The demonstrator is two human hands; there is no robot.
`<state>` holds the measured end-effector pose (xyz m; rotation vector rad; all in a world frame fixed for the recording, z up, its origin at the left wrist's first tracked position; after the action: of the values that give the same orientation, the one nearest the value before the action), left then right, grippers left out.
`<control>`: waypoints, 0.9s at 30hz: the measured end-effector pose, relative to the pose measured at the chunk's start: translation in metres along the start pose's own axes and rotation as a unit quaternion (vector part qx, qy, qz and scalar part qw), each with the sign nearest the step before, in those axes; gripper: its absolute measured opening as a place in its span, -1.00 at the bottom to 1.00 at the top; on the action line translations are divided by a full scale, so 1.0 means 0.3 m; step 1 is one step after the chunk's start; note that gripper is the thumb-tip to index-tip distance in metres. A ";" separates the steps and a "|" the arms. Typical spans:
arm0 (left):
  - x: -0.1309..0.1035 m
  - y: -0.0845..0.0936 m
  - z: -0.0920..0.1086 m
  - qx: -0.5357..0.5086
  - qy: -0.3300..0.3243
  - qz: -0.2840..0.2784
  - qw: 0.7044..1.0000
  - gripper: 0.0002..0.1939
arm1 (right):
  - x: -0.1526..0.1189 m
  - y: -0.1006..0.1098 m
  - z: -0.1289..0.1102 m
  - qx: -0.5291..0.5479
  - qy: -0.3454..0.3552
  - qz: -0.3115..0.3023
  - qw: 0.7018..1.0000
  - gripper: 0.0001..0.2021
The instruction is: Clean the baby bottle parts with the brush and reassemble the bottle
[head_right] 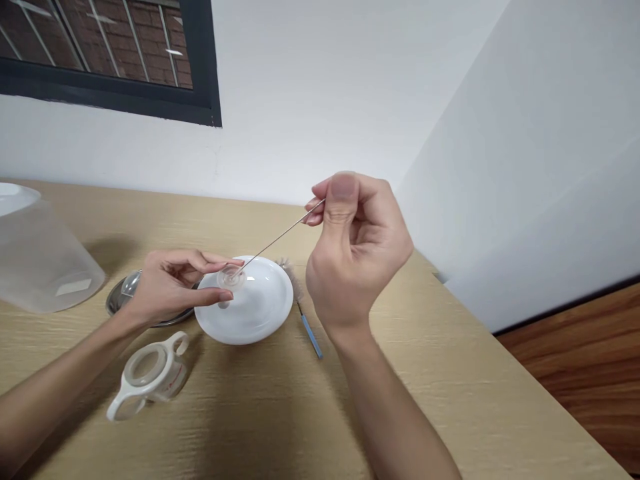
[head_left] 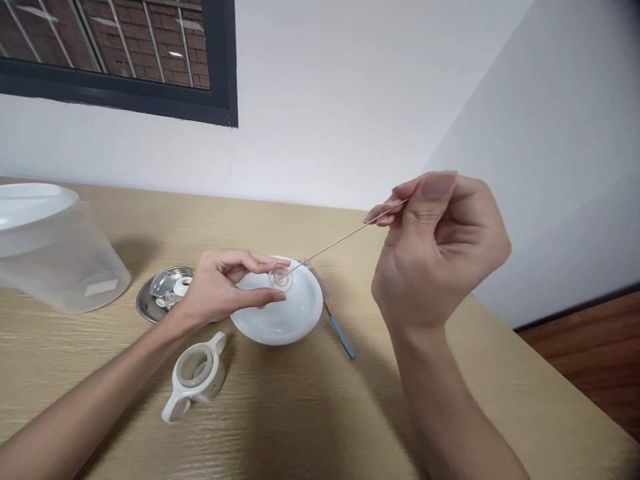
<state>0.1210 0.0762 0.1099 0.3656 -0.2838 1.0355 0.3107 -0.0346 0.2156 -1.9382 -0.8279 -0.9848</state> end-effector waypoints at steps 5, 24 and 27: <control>0.002 -0.003 0.001 -0.017 0.015 0.014 1.000 -0.73 | -0.016 -0.022 -0.004 -0.044 -0.011 -0.031 0.998 -0.78; 0.012 0.065 0.038 -0.023 -0.010 0.099 0.995 -0.66 | -0.227 -0.196 0.124 -0.071 -0.087 -0.264 0.958 -0.83; 0.012 0.035 0.037 0.001 -0.031 0.046 0.998 -0.67 | -0.209 -0.175 0.113 -0.081 -0.089 -0.234 0.965 -0.80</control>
<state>0.1129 0.0794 0.1230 0.3893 -0.3591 1.1163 0.2494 0.0074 0.1676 -2.0343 -1.3918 -1.1910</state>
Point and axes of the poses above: each hand's wrist, its own x-axis towards the middle knuckle, its own y-axis out of the back of the hand, z = x × y, the point moved 8 cm from there along x, towards the middle knuckle, and after that the axes turned 10 degrees about x, right-handed, at the moved point
